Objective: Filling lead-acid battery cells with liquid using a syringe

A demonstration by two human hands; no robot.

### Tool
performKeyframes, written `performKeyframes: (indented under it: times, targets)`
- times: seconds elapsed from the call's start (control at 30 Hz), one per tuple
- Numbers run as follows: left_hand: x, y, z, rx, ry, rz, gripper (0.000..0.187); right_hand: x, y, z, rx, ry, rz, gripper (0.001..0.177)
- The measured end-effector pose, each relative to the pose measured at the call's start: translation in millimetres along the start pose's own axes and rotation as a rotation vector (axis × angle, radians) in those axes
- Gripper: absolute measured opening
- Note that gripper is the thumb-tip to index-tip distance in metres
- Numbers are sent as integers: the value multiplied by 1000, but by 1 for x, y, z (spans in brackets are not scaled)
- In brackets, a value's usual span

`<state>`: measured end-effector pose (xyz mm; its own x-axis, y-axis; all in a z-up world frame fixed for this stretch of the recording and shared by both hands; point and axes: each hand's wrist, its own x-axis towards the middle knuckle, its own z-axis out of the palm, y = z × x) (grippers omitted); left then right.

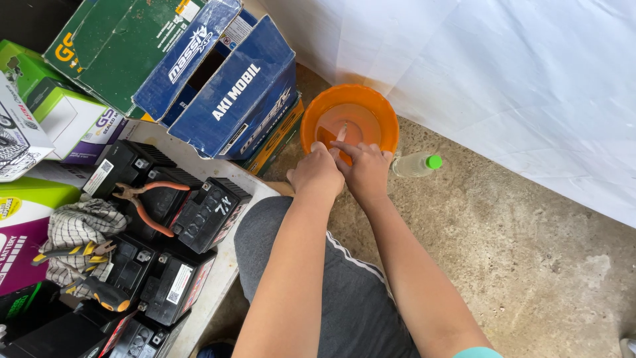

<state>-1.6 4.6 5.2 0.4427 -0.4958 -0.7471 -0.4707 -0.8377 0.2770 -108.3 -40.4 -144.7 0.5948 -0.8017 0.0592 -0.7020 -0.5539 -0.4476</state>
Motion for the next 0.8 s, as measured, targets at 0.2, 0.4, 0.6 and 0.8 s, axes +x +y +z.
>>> performKeyframes:
  times: [0.2,0.4,0.6,0.8]
  targets:
    - [1,-3,1,13,-8,-5,43,0,2,4,0,20,-1,28]
    - [-1,-3,-1,-32,-20,-22,48,-1,-3,-1,15,24,16,26]
    - [-9,-3,-4,4,-34,-13,46,-1,-1,1,12,42,-7,24]
    - [-7,-5,-1,-40,-42,-35,49,-1,-2,-2,30,40,-20,20]
